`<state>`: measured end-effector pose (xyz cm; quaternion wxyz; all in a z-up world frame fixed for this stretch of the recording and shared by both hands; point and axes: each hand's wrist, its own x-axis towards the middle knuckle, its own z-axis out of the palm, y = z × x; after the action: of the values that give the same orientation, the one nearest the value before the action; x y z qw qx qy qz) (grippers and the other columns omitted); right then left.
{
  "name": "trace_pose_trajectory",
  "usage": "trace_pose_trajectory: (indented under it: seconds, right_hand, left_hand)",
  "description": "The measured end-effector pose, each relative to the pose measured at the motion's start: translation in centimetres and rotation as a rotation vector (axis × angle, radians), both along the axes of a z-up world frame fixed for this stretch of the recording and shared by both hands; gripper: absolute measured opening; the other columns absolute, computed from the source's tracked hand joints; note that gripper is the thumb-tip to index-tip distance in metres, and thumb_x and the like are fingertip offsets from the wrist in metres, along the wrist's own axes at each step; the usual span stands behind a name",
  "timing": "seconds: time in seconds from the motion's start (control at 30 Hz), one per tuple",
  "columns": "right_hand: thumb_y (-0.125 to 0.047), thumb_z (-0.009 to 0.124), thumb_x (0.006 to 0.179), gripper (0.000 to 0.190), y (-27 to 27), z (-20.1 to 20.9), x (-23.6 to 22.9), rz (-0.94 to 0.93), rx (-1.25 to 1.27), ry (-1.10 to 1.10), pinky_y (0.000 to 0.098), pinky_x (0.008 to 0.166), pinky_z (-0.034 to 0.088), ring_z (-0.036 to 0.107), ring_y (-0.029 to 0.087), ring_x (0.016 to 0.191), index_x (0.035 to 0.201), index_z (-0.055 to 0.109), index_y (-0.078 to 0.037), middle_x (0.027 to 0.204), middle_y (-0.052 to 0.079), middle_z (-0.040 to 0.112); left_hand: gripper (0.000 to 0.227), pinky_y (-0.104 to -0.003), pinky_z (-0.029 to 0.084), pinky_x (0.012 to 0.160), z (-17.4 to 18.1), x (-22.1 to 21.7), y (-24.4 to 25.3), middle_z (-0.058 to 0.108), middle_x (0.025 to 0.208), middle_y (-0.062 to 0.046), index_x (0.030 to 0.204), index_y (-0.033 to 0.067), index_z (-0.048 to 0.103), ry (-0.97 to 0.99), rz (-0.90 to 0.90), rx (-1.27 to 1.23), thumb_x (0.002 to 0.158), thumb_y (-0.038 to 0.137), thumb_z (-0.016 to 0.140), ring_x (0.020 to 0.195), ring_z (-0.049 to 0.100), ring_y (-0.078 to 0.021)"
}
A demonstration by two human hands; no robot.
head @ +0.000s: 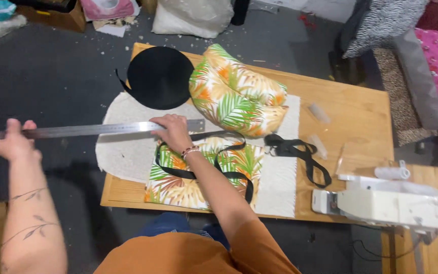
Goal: The person prepares and attaches black straps to a tropical-patterned fabric bag. They fold the strap ends, pin them, and position the straps on the bag, using a ruler to measure and align the placement before sewing.
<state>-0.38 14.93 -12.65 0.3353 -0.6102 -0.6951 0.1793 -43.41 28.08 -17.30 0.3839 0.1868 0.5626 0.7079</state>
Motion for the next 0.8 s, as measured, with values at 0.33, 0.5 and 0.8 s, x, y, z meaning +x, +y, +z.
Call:
trace_pose_trajectory:
  seconds: [0.33, 0.5, 0.8]
  right_hand:
    - [-0.043, 0.073, 0.088, 0.032, -0.5, -3.8, 6.9, -0.193, -0.296, -0.166, 0.0464, 0.074, 0.051, 0.068, 0.030, 0.089, 0.107, 0.078, -0.018, 0.099, 0.010, 0.073]
    - [-0.003, 0.061, 0.089, 0.021, -2.8, -3.5, 9.2, -0.336, -0.205, -0.178, 0.0467, 0.070, 0.053, 0.068, 0.035, 0.083, 0.100, 0.077, -0.013, 0.097, 0.010, 0.071]
    - [-0.025, 0.055, 0.095, 0.025, -5.7, -8.1, 9.9, -0.490, -0.453, -0.410, 0.0479, 0.097, 0.050, 0.067, 0.034, 0.105, 0.111, 0.069, -0.012, 0.116, 0.012, 0.068]
  left_hand:
    - [0.091, -0.018, 0.067, 0.067, 2.9, 15.1, 0.5, 0.066, 0.116, -0.005, 0.157, 0.0445, -0.001, -0.032, -0.251, -0.318, 0.103, -0.005, 0.052, 0.085, 0.081, -0.0059]
    - [0.078, -0.015, 0.045, 0.056, 0.7, 22.1, -0.9, 0.060, 0.106, -0.007, 0.154, 0.0380, 0.015, -0.050, -0.418, -0.260, 0.101, -0.011, 0.045, 0.084, 0.074, -0.0086]
    - [0.074, -0.026, 0.059, 0.046, 0.8, 28.5, -4.8, 0.069, 0.077, -0.005, 0.149, 0.0234, 0.027, 0.655, -0.794, -0.526, 0.095, 0.018, 0.076, 0.050, 0.068, -0.0165]
